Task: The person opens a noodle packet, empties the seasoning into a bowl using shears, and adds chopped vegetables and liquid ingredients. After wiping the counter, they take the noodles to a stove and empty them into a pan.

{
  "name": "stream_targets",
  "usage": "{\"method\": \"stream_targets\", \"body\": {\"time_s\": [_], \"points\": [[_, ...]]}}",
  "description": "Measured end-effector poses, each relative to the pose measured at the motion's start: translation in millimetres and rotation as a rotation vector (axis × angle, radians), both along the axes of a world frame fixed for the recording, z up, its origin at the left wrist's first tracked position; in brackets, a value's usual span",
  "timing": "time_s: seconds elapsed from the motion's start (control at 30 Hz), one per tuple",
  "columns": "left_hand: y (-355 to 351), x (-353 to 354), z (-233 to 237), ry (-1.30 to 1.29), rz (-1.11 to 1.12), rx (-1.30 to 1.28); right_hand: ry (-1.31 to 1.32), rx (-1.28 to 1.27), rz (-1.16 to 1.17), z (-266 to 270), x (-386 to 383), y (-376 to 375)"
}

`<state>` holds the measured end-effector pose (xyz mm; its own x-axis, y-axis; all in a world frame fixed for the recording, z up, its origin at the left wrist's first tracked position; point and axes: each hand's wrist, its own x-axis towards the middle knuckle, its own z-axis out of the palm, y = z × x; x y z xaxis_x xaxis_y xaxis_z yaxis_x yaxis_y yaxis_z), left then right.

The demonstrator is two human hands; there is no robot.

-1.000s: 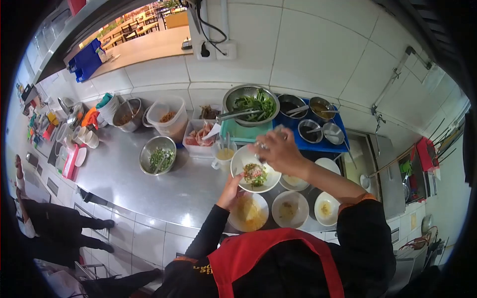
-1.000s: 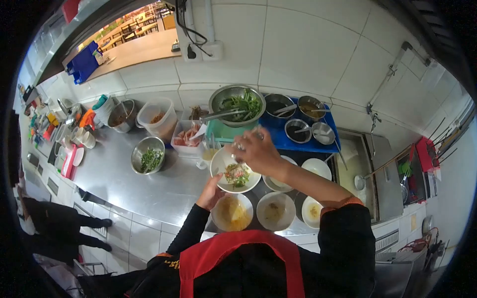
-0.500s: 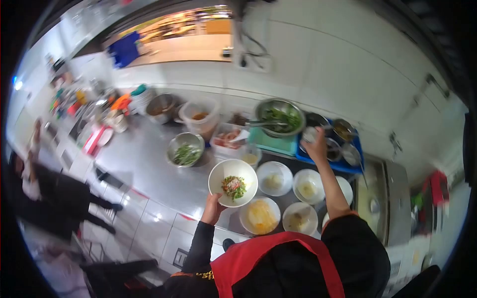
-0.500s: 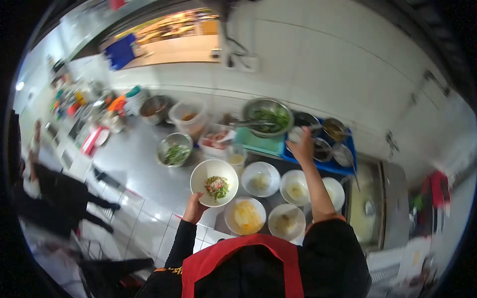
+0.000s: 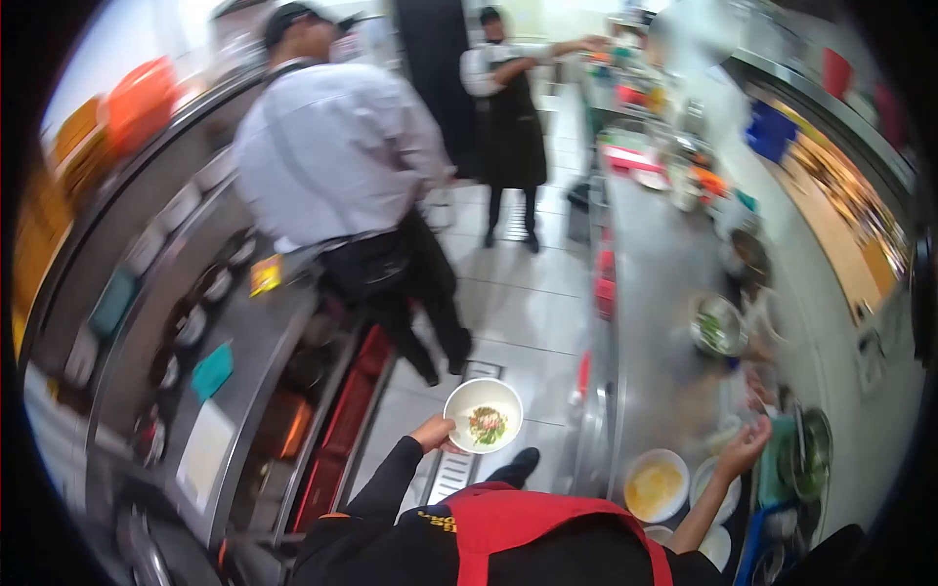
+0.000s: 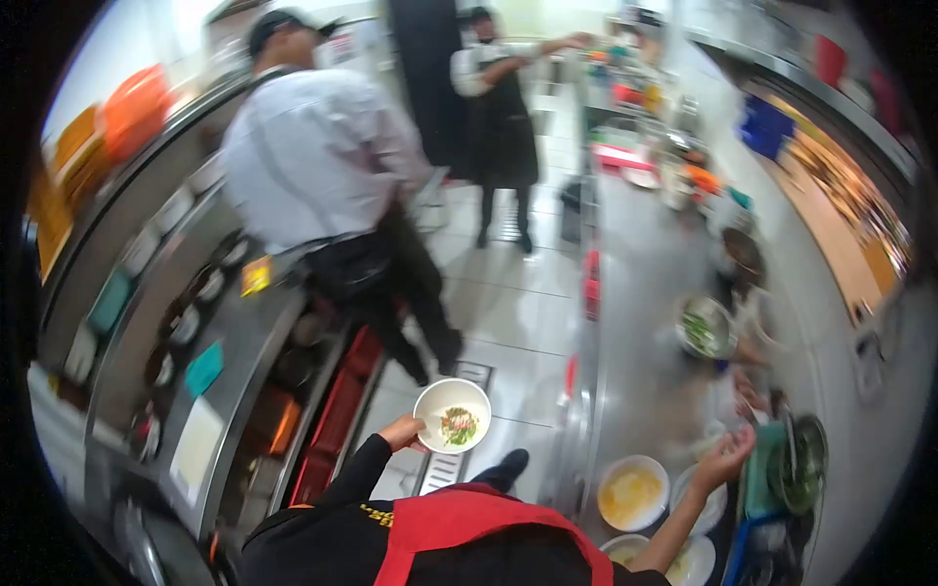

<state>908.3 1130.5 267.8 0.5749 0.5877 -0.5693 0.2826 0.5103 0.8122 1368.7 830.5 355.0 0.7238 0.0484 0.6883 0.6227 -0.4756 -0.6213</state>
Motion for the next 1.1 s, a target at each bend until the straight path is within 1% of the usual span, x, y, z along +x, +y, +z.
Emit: {"method": "stream_targets", "body": {"time_s": [0.03, 0.1, 0.13, 0.17, 0.2, 0.23, 0.27, 0.3, 0.33, 0.37, 0.4, 0.47, 0.5, 0.6, 0.67, 0.73, 0.77, 0.8, 0.87, 0.9, 0.93, 0.97, 1.0, 1.07, 1.1], "points": [[-5, -34, -11, 0.051, 0.081, -0.014, 0.055, 0.031, 0.251, -12, -5, 43], [-23, -118, -56, 0.141, 0.250, -0.096, 0.280, -0.294, 0.708, 6, -70, 114], [-38, -154, -67, 0.114, 0.436, -0.131, 0.349, -0.433, 0.905, -6, -99, 139], [-56, -179, -46, 0.072, 0.631, -0.105, 0.401, -0.572, 1.086, -21, -127, 166], [-63, -214, -57, 0.079, 0.819, -0.114, 0.248, -0.665, 1.217, -28, -166, 182], [-72, -236, -50, -0.010, 1.067, -0.088, 0.204, -0.722, 1.398, -48, -201, 198], [-79, -268, -60, -0.086, 1.219, -0.032, 0.188, -0.739, 1.575, -63, -232, 200], [-86, -285, -51, -0.164, 1.363, 0.095, 0.214, -0.767, 1.738, -68, -264, 198], [-84, -311, -52, -0.191, 1.478, 0.116, 0.231, -0.969, 1.788, -66, -298, 193], [-84, -336, -51, -0.184, 1.555, 0.136, 0.188, -1.090, 1.900, -66, -325, 189], [-83, -343, -19, -0.146, 1.595, 0.165, 0.143, -1.207, 2.007, -68, -345, 187], [-68, -381, -11, -0.144, 1.608, 0.238, 0.205, -1.305, 1.979, -75, -369, 191], [-54, -401, -16, -0.126, 1.598, 0.256, 0.239, -1.354, 1.960, -79, -379, 193], [-3, -449, -11, -0.169, 1.509, 0.203, 0.356, -1.469, 1.893, -84, -427, 212], [44, -472, -14, -0.134, 1.517, 0.119, 0.318, -1.476, 1.961, -81, -446, 250], [90, -494, -26, -0.246, 1.477, 0.129, 0.101, -1.624, 1.688, -114, -466, 292], [111, -507, -30, -0.278, 1.482, 0.021, 0.093, -1.626, 1.641, -124, -480, 312], [128, -516, -37, -0.329, 1.517, 0.083, 0.081, -1.640, 1.584, -121, -490, 333], [160, -531, -51, -0.446, 1.592, 0.193, 0.156, -1.385, 1.567, -73, -532, 356], [172, -540, -46, -0.389, 1.566, 0.210, 0.195, -1.323, 1.567, -65, -546, 366], [179, -544, -29, -0.388, 1.592, 0.165, 0.237, -1.257, 1.571, -62, -560, 373], [191, -554, -28, -0.378, 1.631, 0.188, 0.287, -1.188, 1.576, -64, -574, 373], [200, -564, -28, -0.365, 1.668, 0.216, 0.275, -1.229, 1.594, -72, -584, 370], [216, -583, -20, -0.335, 1.674, 0.206, 0.231, -1.312, 1.625, -83, -596, 369], [226, -594, -29, -0.314, 1.688, 0.243, 0.218, -1.460, 1.605, -84, -602, 367]]}}
